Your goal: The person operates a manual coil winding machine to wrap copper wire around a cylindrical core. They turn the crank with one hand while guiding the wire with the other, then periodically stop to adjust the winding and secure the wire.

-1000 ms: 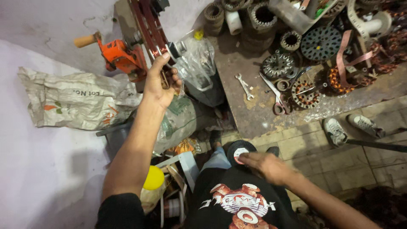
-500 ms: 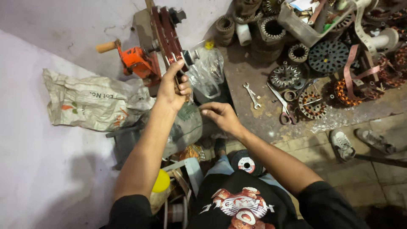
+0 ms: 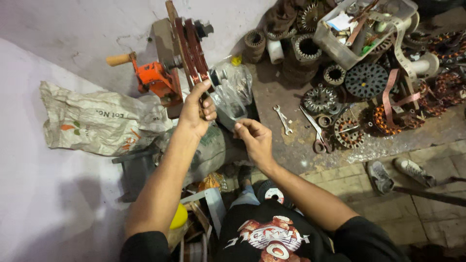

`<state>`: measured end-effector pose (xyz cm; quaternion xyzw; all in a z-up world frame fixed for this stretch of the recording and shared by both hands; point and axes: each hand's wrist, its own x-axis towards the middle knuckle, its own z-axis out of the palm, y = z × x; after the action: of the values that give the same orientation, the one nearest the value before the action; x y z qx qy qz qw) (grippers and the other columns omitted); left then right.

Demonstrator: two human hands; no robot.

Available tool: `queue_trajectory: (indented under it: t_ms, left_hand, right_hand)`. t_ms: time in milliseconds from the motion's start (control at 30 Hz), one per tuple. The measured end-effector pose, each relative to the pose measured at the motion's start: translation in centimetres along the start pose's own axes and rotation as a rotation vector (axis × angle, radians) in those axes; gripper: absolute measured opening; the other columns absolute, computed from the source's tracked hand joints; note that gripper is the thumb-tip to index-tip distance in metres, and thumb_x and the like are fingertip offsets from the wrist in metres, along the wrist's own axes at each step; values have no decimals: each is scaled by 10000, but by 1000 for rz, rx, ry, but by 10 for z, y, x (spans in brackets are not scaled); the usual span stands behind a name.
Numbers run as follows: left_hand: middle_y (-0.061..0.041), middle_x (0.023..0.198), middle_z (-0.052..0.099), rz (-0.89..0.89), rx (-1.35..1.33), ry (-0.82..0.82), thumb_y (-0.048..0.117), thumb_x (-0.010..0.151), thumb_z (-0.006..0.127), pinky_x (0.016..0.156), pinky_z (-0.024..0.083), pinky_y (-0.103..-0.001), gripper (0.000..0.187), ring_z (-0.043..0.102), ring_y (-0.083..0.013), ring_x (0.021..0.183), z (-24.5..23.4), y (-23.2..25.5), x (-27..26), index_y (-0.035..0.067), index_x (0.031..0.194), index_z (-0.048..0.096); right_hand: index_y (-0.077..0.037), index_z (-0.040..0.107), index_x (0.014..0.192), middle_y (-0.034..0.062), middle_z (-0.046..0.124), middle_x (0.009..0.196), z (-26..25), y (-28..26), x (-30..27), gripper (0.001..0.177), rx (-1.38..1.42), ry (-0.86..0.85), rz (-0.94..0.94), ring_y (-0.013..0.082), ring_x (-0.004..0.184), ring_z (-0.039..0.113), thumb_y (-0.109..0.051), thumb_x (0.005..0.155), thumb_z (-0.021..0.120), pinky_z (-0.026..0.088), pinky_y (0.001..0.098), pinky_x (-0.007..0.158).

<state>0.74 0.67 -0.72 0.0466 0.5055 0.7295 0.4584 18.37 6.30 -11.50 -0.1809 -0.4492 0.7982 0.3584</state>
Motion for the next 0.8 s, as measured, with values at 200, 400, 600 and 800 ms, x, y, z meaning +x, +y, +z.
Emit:
queue_trajectory:
  t_ms: [200,400,600,800]
  left_hand:
    - [79,532,394,7,-6,-4,363,867,767,383,280,-241,272,370,-62,413,-4,-5,5,222,854,536]
    - [75,525,401,-4,-12,28,360,864,759,382,285,-243,260,376,-68,405,-1,-5,5,215,853,544]
    - [72,536,396,15,-21,-1,342,859,772,383,272,-237,281,359,-59,412,-3,-6,5,193,846,535]
    - [67,553,408,30,-3,28,326,854,767,398,285,-236,267,371,-60,424,0,-5,1,181,890,546]
  right_hand:
    - [-42,660,1053,21,675,826,38,20,45,147,399,241,151,110,674,607,-174,1005,702,510,253,630]
    - [-35,661,1099,35,680,819,10,-5,53,227,433,41,335,155,721,638,-238,1011,611,543,315,678]
    - [19,688,1237,39,736,966,-37,-7,8,318,-190,-210,184,92,825,633,-134,958,693,522,260,719]
    - [71,751,1092,40,757,903,-6,5,7,214,-301,-66,5,81,824,668,-93,955,732,550,235,739]
